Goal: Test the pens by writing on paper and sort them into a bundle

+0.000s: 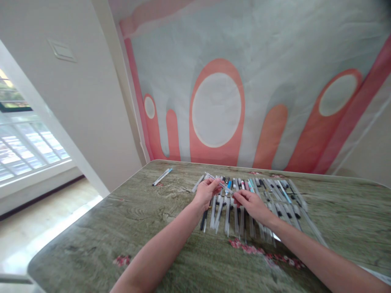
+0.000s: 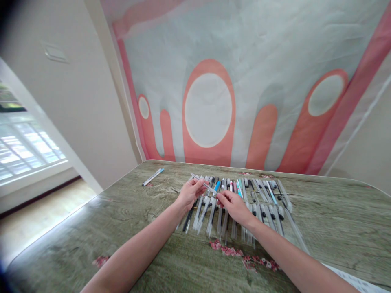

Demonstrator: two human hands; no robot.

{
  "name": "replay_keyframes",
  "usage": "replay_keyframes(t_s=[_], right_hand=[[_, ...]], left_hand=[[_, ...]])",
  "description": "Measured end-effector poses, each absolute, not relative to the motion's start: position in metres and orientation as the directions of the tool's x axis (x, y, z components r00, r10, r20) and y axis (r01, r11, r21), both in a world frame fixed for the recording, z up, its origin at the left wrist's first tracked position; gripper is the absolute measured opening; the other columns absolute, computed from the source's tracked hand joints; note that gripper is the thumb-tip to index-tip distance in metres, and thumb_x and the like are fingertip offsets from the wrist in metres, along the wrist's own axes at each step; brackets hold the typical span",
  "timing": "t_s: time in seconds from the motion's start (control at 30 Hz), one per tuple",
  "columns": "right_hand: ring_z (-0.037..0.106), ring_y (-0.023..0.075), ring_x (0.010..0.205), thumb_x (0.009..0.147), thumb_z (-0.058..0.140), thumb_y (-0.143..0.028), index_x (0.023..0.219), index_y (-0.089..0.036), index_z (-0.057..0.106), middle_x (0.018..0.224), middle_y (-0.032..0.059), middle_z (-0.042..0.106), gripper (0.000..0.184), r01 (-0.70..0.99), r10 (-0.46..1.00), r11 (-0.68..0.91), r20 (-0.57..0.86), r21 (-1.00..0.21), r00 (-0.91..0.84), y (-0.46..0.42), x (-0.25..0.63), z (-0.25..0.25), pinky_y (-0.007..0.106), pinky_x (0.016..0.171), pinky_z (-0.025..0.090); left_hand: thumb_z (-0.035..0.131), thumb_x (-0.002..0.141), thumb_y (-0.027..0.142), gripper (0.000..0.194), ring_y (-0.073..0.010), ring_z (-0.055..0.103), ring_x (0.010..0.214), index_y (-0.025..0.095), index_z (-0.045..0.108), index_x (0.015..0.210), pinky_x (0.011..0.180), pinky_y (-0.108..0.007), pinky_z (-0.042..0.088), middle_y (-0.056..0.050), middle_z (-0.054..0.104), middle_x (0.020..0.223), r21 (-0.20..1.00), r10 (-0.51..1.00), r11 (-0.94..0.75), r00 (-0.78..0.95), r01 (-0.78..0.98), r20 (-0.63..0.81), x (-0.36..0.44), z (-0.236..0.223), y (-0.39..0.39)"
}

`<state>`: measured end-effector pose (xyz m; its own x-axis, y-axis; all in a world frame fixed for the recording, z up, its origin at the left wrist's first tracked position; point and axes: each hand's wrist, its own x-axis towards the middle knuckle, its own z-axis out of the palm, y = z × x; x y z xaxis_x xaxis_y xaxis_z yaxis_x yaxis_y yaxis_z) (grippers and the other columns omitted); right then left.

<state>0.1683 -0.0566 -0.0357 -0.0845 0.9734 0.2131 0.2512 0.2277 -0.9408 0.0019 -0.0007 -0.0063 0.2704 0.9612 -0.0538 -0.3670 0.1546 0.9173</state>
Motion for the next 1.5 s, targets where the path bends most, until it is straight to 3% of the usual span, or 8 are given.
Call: replay_keyframes(t_s=[0.1,0.3,0.6,0.8,0.93,1.07,1.5], right_hand=[[0.051,0.0119,0.058,0.073,0.052,-0.050,0.078,-0.017,0.056,0.066,-0.0004,0.057,0.034,0.264,0.967,0.254,0.253,-0.931,-0.039,-0.057,0.168,-0.035,0.024,0.055,0.041],[0.053,0.0133,0.058,0.080,0.038,-0.052,0.075,-0.017,0.059,0.067,0.0017,0.060,0.041,0.264,0.978,0.206,0.187,-0.942,-0.095,-0.057,0.168,-0.033,0.025,0.057,0.042],[0.050,0.0123,0.058,0.070,0.055,-0.049,0.080,-0.016,0.059,0.067,0.0009,0.058,0.035,0.309,0.964,0.255,0.266,-0.916,-0.008,-0.057,0.168,-0.034,0.023,0.053,0.040],[0.054,0.0143,0.060,0.080,0.040,-0.048,0.075,-0.017,0.060,0.067,0.0017,0.061,0.037,0.300,0.971,0.237,0.222,-0.924,-0.084,-0.061,0.167,-0.029,0.025,0.057,0.042],[0.052,0.0140,0.060,0.076,0.050,-0.045,0.079,-0.017,0.057,0.068,0.0015,0.059,0.029,0.319,0.966,0.255,0.255,-0.913,-0.044,-0.058,0.168,-0.033,0.025,0.057,0.041],[0.051,0.0128,0.060,0.072,0.055,-0.043,0.082,-0.016,0.055,0.069,0.0013,0.058,0.029,0.273,0.968,0.246,0.249,-0.930,-0.023,-0.055,0.169,-0.039,0.024,0.054,0.040],[0.052,0.0127,0.063,0.078,0.049,-0.041,0.096,-0.017,0.057,0.072,0.0014,0.058,0.031,0.195,0.979,0.199,0.186,-0.961,-0.083,-0.055,0.168,-0.044,0.024,0.057,0.044]], left_hand=[[0.070,0.060,0.038,0.031,-0.0092,0.058,0.064,0.013,0.052,0.063,0.062,-0.021,0.044,-0.006,0.066,0.081,0.918,0.962,0.150,0.268,-0.367,-0.051,0.002,-0.007,0.000],[0.070,0.060,0.038,0.031,-0.0086,0.058,0.062,0.013,0.053,0.064,0.062,-0.020,0.044,-0.006,0.066,0.081,0.922,0.962,0.152,0.267,-0.357,-0.056,0.001,-0.007,0.000],[0.070,0.059,0.038,0.031,-0.0102,0.058,0.064,0.013,0.054,0.063,0.062,-0.022,0.044,-0.006,0.066,0.077,0.924,0.968,0.142,0.245,-0.354,-0.055,0.004,-0.008,-0.002],[0.071,0.058,0.037,0.030,-0.0091,0.057,0.061,0.013,0.052,0.062,0.060,-0.021,0.043,-0.005,0.066,0.076,0.926,0.972,0.136,0.230,-0.353,-0.055,0.003,-0.007,-0.003],[0.070,0.060,0.037,0.030,-0.0093,0.058,0.062,0.013,0.051,0.062,0.059,-0.020,0.043,-0.005,0.066,0.076,0.928,0.975,0.124,0.219,-0.351,-0.047,0.003,-0.007,-0.003],[0.069,0.061,0.036,0.029,-0.0089,0.058,0.062,0.014,0.051,0.063,0.058,-0.019,0.042,-0.005,0.066,0.076,0.930,0.977,0.114,0.207,-0.350,-0.042,0.003,-0.008,-0.003],[0.069,0.058,0.041,0.033,-0.0094,0.057,0.062,0.013,0.052,0.064,0.059,-0.020,0.042,-0.005,0.065,0.077,0.948,0.980,0.088,0.196,-0.305,-0.028,0.002,-0.010,0.000]])
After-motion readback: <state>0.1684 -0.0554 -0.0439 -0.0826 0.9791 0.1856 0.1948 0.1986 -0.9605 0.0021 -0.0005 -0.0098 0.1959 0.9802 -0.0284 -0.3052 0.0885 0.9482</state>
